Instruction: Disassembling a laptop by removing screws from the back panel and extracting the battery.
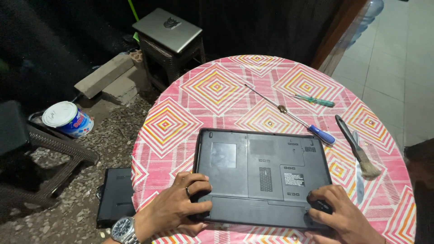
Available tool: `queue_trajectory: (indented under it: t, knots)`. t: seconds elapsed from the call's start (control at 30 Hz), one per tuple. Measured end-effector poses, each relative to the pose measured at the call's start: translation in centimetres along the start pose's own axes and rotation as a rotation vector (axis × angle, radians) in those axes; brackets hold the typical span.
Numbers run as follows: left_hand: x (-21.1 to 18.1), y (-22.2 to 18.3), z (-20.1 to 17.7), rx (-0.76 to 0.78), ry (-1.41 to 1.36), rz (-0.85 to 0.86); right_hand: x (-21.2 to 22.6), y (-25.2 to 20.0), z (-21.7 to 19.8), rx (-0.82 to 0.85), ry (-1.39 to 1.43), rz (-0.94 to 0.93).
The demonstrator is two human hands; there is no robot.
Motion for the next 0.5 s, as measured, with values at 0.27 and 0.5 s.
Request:
queue_trajectory:
  t: [0.27,0.5]
  knots:
    - [0.1,-0.2,-0.2,-0.048,-0.050,0.014,1.7,1.6,-0.1,-0.025,-0.159,0.109]
    - [0.9,-0.9,1.4,-0.097,-0.056,0.079,6.2,6.5,0.0,-0.109,-0.407,0.107]
Point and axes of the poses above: each hand's wrist, its own y-axis towards the middle knuckle, its own z-axis out of the palm, x = y × z, the point moved 9 cm from there along y, towards the middle knuckle, and after that the axes turned 14 degrees about -z, right-handed, at the moved point
